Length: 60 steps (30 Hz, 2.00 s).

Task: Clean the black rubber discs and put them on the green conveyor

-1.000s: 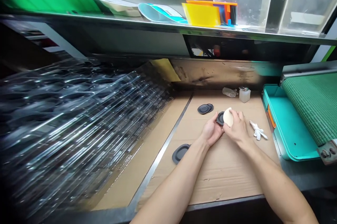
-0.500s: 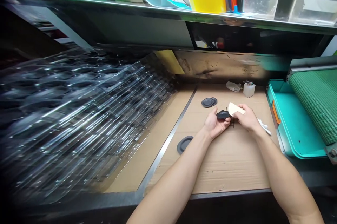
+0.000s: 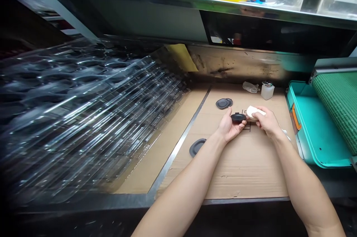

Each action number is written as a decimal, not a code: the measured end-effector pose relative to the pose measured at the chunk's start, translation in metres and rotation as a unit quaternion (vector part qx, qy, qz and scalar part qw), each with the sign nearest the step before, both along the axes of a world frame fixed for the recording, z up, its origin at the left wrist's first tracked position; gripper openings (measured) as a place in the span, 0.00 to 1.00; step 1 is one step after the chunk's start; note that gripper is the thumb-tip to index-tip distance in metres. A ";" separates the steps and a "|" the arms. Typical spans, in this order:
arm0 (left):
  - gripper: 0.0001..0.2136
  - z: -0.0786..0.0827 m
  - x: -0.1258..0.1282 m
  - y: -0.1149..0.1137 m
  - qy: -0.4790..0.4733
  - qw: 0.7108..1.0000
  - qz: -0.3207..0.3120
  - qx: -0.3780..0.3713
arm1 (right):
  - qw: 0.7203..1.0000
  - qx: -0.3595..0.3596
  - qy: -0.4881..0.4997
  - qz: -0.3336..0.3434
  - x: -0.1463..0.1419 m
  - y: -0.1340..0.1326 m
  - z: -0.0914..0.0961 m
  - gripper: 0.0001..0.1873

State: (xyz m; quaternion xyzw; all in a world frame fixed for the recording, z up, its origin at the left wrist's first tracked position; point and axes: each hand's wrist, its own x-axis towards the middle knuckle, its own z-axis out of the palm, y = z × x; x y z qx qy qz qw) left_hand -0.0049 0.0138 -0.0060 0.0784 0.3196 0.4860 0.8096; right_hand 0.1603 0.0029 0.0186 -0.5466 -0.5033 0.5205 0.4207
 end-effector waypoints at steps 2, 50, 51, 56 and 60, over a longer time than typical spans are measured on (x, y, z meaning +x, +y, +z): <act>0.28 0.000 -0.001 0.000 0.049 0.997 0.049 0.022 | 0.998 0.010 -0.050 -0.030 0.002 0.005 -0.008 0.26; 0.22 -0.008 0.022 0.003 0.204 0.968 0.055 0.138 | 0.697 0.147 -0.701 0.024 0.072 0.176 0.097 0.17; 0.22 -0.007 0.022 0.003 0.201 0.969 0.052 0.133 | 0.699 0.147 -0.700 0.023 0.073 0.175 0.096 0.17; 0.22 -0.006 0.021 0.002 0.199 0.970 0.048 0.133 | 0.724 0.146 -0.674 0.014 0.075 0.171 0.096 0.16; 0.24 -0.006 0.020 0.001 0.198 0.969 0.049 0.138 | 0.759 0.213 -0.613 -0.055 0.073 0.159 0.103 0.16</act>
